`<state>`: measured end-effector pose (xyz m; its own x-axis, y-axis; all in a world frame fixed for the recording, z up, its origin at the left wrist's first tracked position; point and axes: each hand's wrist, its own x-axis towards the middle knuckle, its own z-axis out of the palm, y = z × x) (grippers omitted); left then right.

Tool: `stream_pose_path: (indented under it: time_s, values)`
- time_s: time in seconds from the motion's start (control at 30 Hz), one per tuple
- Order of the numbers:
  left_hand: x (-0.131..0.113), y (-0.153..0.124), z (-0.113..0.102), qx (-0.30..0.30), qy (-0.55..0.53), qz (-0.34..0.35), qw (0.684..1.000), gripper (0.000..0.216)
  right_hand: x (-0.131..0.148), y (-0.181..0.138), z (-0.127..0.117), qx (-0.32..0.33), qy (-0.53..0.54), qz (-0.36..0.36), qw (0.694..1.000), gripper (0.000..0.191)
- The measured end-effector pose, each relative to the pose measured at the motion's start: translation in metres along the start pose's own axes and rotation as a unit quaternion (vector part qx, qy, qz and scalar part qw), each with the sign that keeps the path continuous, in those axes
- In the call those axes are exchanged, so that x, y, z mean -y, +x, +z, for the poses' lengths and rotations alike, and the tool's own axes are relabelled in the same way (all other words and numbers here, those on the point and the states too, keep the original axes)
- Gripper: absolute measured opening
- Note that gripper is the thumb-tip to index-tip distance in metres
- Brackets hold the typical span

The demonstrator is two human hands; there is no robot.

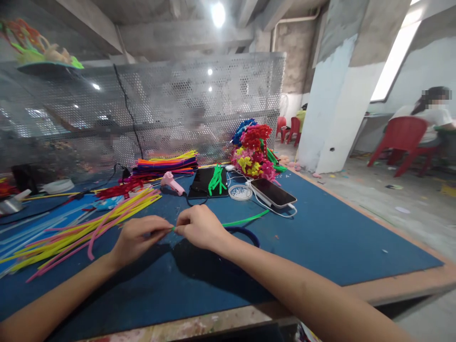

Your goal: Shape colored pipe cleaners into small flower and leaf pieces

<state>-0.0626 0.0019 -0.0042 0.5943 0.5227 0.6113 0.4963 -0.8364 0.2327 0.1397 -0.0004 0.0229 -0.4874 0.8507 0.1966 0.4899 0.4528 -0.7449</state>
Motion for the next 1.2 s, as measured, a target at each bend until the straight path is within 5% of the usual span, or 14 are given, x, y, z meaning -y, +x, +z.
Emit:
stream_pose_path:
  time_s: [0.07,0.13,0.23,0.3,0.43,0.53,0.7,0.9,1.03,1.1,1.2]
  values:
    - [-0.001,-0.003,-0.004,-0.014,0.09,0.119,0.989,0.023,0.002,0.001,-0.003,0.051,0.095,0.073,0.992,0.01]
    - [-0.007,-0.002,-0.007,-0.02,0.12,0.146,0.982,0.024,0.002,0.002,-0.004,0.078,0.145,0.118,0.979,0.01]
    - [-0.016,0.007,-0.006,-0.012,0.021,-0.05,0.998,0.018,0.0,0.001,-0.004,0.019,0.055,0.049,0.997,0.012]
    - [-0.018,0.013,-0.003,0.022,-0.098,-0.212,0.972,0.024,-0.003,-0.002,-0.002,-0.05,-0.096,-0.056,0.993,0.014]
    - [-0.012,0.017,-0.001,0.085,-0.234,-0.346,0.905,0.03,-0.008,-0.007,0.005,-0.068,-0.356,-0.22,0.906,0.017]
    - [-0.011,0.017,-0.003,0.105,-0.188,-0.31,0.926,0.028,-0.009,-0.007,0.007,-0.059,-0.395,-0.24,0.885,0.017]
    - [-0.016,0.014,-0.004,0.098,-0.005,-0.162,0.982,0.023,-0.009,-0.005,0.008,-0.081,-0.27,-0.15,0.948,0.01]
    - [-0.018,0.011,-0.003,0.033,0.166,-0.034,0.985,0.02,-0.006,0.003,0.004,-0.041,-0.025,-0.015,0.999,0.015]
    - [-0.025,0.014,0.0,0.001,-0.062,-0.18,0.982,0.02,-0.003,0.003,0.001,-0.041,0.011,-0.019,0.999,0.016]
    - [-0.026,0.015,0.004,0.004,-0.225,-0.275,0.935,0.022,-0.003,0.001,0.001,-0.062,-0.022,-0.051,0.997,0.015]
    - [-0.024,0.014,0.01,-0.018,-0.342,-0.329,0.88,0.026,-0.004,-0.001,0.002,-0.076,-0.06,-0.086,0.992,0.014]
